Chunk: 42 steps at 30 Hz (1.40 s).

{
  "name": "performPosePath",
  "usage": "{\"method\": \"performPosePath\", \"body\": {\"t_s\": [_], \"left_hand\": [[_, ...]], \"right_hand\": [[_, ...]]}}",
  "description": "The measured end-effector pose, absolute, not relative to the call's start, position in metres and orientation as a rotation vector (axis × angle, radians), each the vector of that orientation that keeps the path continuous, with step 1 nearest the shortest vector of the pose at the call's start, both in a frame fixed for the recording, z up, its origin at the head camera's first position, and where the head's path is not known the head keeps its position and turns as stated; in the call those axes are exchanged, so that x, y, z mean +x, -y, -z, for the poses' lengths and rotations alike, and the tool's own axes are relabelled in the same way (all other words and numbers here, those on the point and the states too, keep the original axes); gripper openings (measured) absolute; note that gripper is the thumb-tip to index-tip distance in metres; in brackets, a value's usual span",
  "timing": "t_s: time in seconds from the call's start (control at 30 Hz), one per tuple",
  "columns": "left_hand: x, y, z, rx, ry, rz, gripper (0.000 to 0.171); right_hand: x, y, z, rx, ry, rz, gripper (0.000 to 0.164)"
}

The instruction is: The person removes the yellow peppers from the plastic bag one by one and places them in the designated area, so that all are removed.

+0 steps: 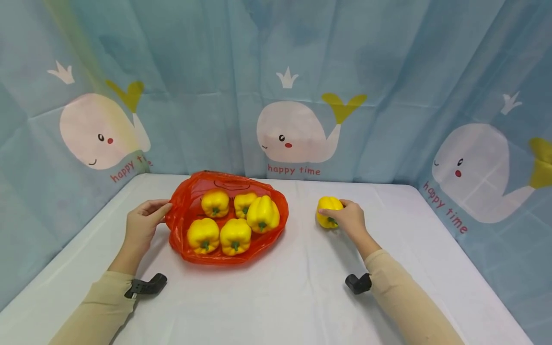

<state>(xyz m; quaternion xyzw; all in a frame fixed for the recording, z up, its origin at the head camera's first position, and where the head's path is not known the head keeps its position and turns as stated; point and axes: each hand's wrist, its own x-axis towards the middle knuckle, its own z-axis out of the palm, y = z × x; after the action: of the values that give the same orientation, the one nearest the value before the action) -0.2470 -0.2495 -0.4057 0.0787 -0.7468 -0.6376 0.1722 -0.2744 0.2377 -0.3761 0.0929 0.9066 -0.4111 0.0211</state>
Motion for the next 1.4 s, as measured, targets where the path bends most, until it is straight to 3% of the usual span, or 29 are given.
{"method": "performPosePath", "body": {"t_s": [0.33,0.7,1.4], "left_hand": [[-0.246,0.253,0.405,0.228,2.142,1.787,0.037],[-0.249,0.249,0.402,0.208,2.121,1.788,0.036],[-0.249,0.251,0.407,0.226,2.131,1.801,0.035]], "right_hand": [[-0.273,-0.238,0.376,0.283,-2.821,1.250,0.090],[-0.272,-0.238,0.379,0.281,-2.830,1.256,0.070],[-0.248,-0.216,0.330,0.195,-2.794,1.473,0.074]]}}
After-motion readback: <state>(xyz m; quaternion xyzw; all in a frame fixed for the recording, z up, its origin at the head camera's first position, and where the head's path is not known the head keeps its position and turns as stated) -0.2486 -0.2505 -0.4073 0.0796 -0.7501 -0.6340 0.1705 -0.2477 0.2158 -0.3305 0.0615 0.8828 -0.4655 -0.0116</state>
